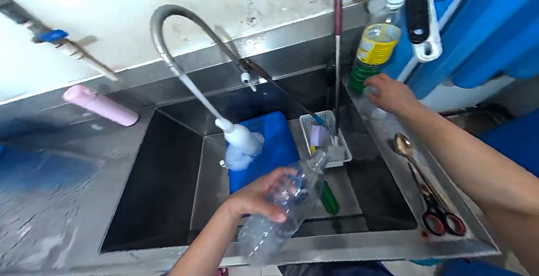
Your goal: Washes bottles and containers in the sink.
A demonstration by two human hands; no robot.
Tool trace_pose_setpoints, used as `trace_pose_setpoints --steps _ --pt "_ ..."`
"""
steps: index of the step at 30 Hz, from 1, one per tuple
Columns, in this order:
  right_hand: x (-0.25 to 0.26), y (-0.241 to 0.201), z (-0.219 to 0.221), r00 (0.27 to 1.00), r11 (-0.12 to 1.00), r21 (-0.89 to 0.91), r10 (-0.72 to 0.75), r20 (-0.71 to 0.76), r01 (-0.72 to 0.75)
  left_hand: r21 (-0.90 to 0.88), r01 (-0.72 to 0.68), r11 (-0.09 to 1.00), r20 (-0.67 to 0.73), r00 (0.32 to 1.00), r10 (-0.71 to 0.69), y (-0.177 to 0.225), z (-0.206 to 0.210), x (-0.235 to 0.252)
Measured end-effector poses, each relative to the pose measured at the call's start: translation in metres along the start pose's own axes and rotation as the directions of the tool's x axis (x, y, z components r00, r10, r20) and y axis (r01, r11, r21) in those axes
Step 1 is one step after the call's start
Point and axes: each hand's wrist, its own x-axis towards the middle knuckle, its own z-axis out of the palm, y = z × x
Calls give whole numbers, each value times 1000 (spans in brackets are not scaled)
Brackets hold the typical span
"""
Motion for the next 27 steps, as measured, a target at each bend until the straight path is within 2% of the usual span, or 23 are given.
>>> trace_pose_setpoints --steps 3,4,5,6,8,10,11,12,14,16,18,20,22,24,25,26,27 --pt "19 6 24 988 983 -160 113 108 -94 278 -8 961 -251 965 80 15 -1 11" --pt "15 -5 22 990 985 -148 98 98 -83 309 25 951 -328 941 82 13 -4 14" --pt "8 -23 17 998 995 -95 13 58 -7 319 55 946 -403 912 83 6 -8 18" --pt "1 -48 12 995 996 -1 -93 38 93 316 71 946 -471 877 92 -7 -13 23" --pt "-13 -106 21 951 910 352 -281 131 220 280 68 958 -579 807 112 -39 -20 35" --pt "-17 -162 57 848 741 651 -443 291 163 293 65 954 -621 771 138 -67 -26 43" --pt "-14 -185 77 804 671 731 -499 323 124 314 73 947 -633 759 152 -77 -26 44" --pt "-9 -206 91 792 639 766 -506 341 78 323 83 943 -648 745 157 -84 -27 43" --pt "5 -240 108 838 616 786 -456 298 55 259 125 958 -699 708 96 -92 -26 33" --pt "27 -267 120 883 575 807 -440 164 137 201 173 964 -737 675 33 -96 -25 13" --pt "56 -297 125 880 547 806 -469 72 225 215 187 958 -759 650 44 -102 -25 -9" --pt "77 -333 121 883 554 812 -456 110 185 230 186 955 -767 639 60 -107 -22 -26" --pt "90 -367 117 902 568 823 -370 223 30 242 189 952 -775 628 72 -110 -22 -36" --pt "103 -386 122 912 571 817 -290 291 -80 225 180 958 -785 615 69 -114 -23 -36" --pt "108 -387 130 911 575 814 -288 295 -81 217 171 961 -796 601 73 -118 -23 -35" --pt "112 -382 137 911 608 794 -327 249 1 213 163 963 -809 583 80 -122 -22 -34" --pt "115 -370 141 906 662 729 -398 147 173 212 166 963 -818 570 81 -124 -22 -33"
